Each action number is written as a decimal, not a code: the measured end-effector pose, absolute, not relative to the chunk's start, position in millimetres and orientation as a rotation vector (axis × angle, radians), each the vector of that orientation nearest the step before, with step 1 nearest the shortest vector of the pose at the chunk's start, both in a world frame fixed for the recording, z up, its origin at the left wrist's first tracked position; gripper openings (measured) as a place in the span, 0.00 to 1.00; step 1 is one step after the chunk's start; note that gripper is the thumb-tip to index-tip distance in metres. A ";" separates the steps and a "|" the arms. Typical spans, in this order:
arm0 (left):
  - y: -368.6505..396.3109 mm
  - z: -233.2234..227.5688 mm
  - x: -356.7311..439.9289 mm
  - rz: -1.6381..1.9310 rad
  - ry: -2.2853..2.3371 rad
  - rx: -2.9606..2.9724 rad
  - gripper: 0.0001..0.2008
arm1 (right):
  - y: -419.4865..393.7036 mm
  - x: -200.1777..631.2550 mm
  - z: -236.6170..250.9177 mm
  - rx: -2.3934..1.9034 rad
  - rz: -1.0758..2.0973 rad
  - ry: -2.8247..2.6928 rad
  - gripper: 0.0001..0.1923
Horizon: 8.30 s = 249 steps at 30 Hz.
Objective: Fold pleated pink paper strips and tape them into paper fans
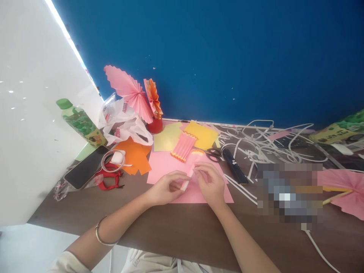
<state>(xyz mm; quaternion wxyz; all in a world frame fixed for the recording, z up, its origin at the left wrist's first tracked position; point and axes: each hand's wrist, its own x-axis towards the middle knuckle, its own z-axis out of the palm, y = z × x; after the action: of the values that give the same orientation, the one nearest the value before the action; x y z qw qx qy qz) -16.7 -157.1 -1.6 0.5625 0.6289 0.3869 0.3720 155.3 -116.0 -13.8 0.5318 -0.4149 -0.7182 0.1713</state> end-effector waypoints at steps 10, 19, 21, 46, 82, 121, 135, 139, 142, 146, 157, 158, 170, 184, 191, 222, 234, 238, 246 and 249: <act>-157.6 0.4 -17.3 0.859 0.889 1.486 0.19 | -114.7 154.7 -10.9 -1.055 0.315 -1.702 0.02; -154.8 2.3 -19.2 0.887 0.881 1.567 0.16 | -116.6 153.5 -1.7 -1.159 0.515 -1.611 0.04; -153.4 2.1 -18.6 0.890 0.880 1.582 0.13 | -118.2 151.6 -1.1 -1.154 0.538 -1.595 0.05; -157.1 3.2 -10.1 0.873 0.950 1.502 0.14 | -120.7 157.0 4.8 -1.043 0.647 -1.520 0.03; -152.7 9.3 0.2 1.065 0.997 0.973 0.22 | -127.8 146.4 7.7 -0.968 0.776 -1.600 0.02; -159.3 0.4 -3.4 1.105 1.155 1.624 0.13 | -128.3 148.4 -0.9 -0.932 0.732 -1.641 0.03; -161.6 9.9 -3.9 1.049 1.114 1.374 0.20 | -123.4 145.0 2.9 -0.981 1.429 -1.272 0.11; -161.9 10.2 -3.1 1.043 1.110 1.321 0.20 | -125.3 146.0 4.3 -0.974 1.441 -1.295 0.15; -162.2 9.4 -3.0 1.024 1.107 1.288 0.19 | -126.6 147.3 6.8 -1.001 1.295 -1.400 0.14; -162.6 6.8 -3.1 1.018 1.104 1.261 0.18 | -127.4 148.6 8.8 -0.985 1.208 -1.456 0.14; -160.9 8.8 -4.4 0.979 1.004 1.244 0.16 | -126.7 141.1 8.1 -1.110 1.173 -1.267 0.09; -160.7 9.2 -4.3 0.961 1.001 1.223 0.17 | -125.7 141.1 6.6 -1.126 1.137 -1.223 0.10; -156.1 8.7 -5.7 0.772 1.040 1.070 0.21 | -116.8 149.2 2.5 -1.227 0.819 -1.082 0.12; -153.8 2.1 -12.9 0.724 0.861 1.269 0.14 | -103.3 163.3 -2.0 -1.255 0.720 -1.036 0.12; -150.1 -3.5 -13.0 1.060 1.003 1.163 0.17 | -112.4 166.2 0.4 -1.117 0.329 -1.490 0.05; -154.8 -15.5 -7.8 1.282 1.048 1.510 0.20 | -136.4 133.5 -9.3 -0.984 0.537 -1.880 0.08; -153.9 -27.1 -2.3 1.310 1.269 1.758 0.24 | -138.5 121.4 -7.4 -1.124 0.780 -1.676 0.07; -155.3 -32.7 -0.9 1.284 1.309 1.752 0.23 | -137.7 118.4 -9.3 -1.153 0.838 -1.626 0.06; -156.4 -26.2 -2.2 1.275 1.282 1.664 0.22 | -134.3 122.8 -8.6 -1.129 0.862 -1.697 0.07; -156.6 -24.1 -2.0 1.274 1.271 1.628 0.23 | -133.4 124.2 -10.3 -1.121 0.822 -1.730 0.08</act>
<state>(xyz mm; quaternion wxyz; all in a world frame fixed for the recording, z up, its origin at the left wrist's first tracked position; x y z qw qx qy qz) -2.0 -156.6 -24.1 0.3500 0.6284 0.4907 0.4918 124.2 -133.4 -10.3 0.4451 -0.4525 -0.6979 0.3317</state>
